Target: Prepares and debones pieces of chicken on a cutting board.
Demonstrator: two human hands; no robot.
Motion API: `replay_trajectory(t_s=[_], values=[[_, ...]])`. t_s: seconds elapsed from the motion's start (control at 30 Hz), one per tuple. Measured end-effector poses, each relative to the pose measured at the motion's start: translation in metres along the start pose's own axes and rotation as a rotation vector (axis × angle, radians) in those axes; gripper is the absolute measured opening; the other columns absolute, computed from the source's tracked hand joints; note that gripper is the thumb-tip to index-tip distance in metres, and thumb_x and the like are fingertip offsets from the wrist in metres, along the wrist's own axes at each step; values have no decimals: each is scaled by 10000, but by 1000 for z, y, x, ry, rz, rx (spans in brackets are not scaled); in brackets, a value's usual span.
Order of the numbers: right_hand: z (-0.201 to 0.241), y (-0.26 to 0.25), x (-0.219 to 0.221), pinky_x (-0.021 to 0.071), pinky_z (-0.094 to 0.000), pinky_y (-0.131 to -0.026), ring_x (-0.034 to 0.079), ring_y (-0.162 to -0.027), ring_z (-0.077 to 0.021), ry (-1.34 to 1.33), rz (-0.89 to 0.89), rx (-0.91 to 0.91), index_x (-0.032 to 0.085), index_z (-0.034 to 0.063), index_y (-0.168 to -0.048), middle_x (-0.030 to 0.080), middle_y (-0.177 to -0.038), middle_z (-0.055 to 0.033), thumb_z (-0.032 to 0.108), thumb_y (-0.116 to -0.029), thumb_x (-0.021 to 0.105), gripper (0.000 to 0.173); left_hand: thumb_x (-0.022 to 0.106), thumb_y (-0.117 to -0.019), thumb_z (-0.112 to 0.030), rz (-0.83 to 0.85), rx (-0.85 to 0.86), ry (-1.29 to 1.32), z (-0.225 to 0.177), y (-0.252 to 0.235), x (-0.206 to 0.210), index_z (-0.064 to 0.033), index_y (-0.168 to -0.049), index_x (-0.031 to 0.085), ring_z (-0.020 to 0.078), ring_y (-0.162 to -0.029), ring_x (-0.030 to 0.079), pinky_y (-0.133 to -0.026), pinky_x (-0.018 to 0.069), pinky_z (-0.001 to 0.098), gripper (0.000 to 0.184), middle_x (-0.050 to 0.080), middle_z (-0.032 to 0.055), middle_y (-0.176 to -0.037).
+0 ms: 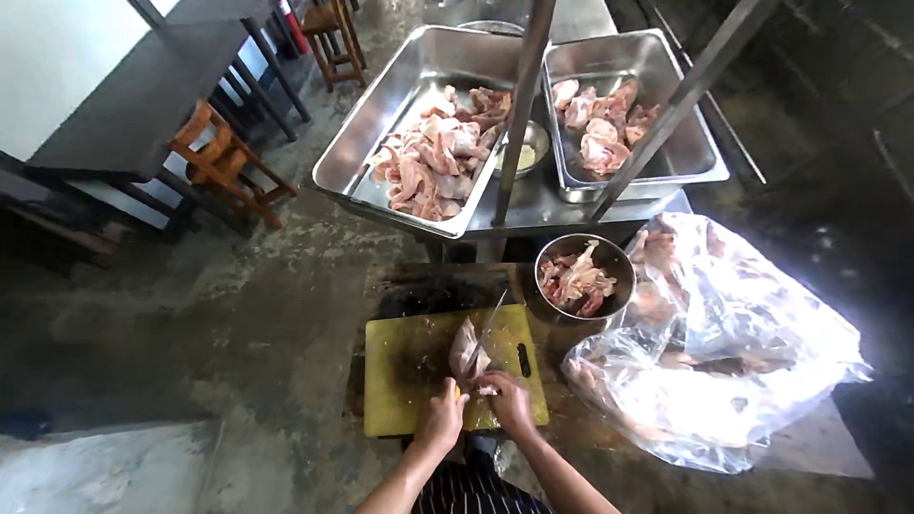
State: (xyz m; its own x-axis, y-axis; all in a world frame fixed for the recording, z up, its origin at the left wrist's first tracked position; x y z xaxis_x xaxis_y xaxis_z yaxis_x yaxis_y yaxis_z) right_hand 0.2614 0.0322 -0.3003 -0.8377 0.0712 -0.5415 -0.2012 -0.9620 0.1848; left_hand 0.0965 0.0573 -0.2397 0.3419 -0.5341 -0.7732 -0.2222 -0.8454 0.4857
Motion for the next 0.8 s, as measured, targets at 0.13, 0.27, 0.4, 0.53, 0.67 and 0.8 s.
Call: replay_trajectory(t_s=[0.13, 0.27, 0.4, 0.53, 0.67, 0.8], values=[[-2, 1, -1, 576, -444, -974, 703, -1081, -203, -20, -16, -27, 783, 104, -1070, 740, -1167, -64, 65, -938, 658, 186, 691, -990, -309, -539, 355, 74, -60, 24, -61, 8, -1130, 669, 218, -710, 732, -658, 636, 400, 347, 722, 111, -857], [-2, -1, -1, 572, -468, -972, 701, -1086, -220, -32, -9, 18, 782, 110, -1080, 736, -1178, -72, 58, -927, 674, 194, 642, -1025, -316, -487, 306, 77, -41, 13, -29, 31, -1221, 632, 252, -827, 752, -762, 642, 417, 399, 736, 152, -969], [-5, -5, 0, 573, -426, -985, 687, -1110, -185, -26, 25, 4, 777, 144, -1111, 725, -1203, -39, 71, -927, 672, 223, 445, -1105, -319, 193, -137, -120, 12, -26, 33, -74, -1506, 421, 359, -1108, 710, -960, 575, 535, 471, 705, 199, -1188], [-3, 4, 2, 550, -405, -1042, 668, -1171, -164, -24, 98, -37, 750, 141, -1179, 712, -1248, -34, 150, -968, 655, 232, 475, -1098, -303, 192, -110, -65, 19, -28, 31, -63, -1461, 475, 355, -1109, 708, -974, 569, 533, 434, 710, 201, -1174], [-9, -2, -14, 602, -433, -917, 717, -1034, -163, -244, 113, 147, 661, 123, -1318, 733, -1190, -45, 140, -1048, 531, 301, 553, -1067, -398, 193, -93, 4, 30, -33, 29, -34, -1435, 486, 345, -1127, 702, -1000, 558, 521, 522, 703, 206, -1186], [-9, -38, -19, 586, -474, -934, 708, -1028, -222, -83, 124, 195, 674, 129, -1315, 728, -1157, -81, 173, -965, 703, 354, 568, -1056, -430, 206, -120, 15, 32, -37, 29, -47, -1445, 479, 340, -1125, 703, -996, 560, 516, 553, 702, 200, -1188]])
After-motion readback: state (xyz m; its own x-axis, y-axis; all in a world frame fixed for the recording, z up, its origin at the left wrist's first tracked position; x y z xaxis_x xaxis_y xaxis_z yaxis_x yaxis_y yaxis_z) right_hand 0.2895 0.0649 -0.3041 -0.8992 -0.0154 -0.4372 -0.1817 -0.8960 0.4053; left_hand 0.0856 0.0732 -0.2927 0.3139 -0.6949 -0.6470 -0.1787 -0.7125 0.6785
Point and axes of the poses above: each hand's wrist, its own y-axis away from the middle knuckle, its own x-axis out of the palm, z = x × y, the point moved 6 cm from there along -y, towards the middle knuckle
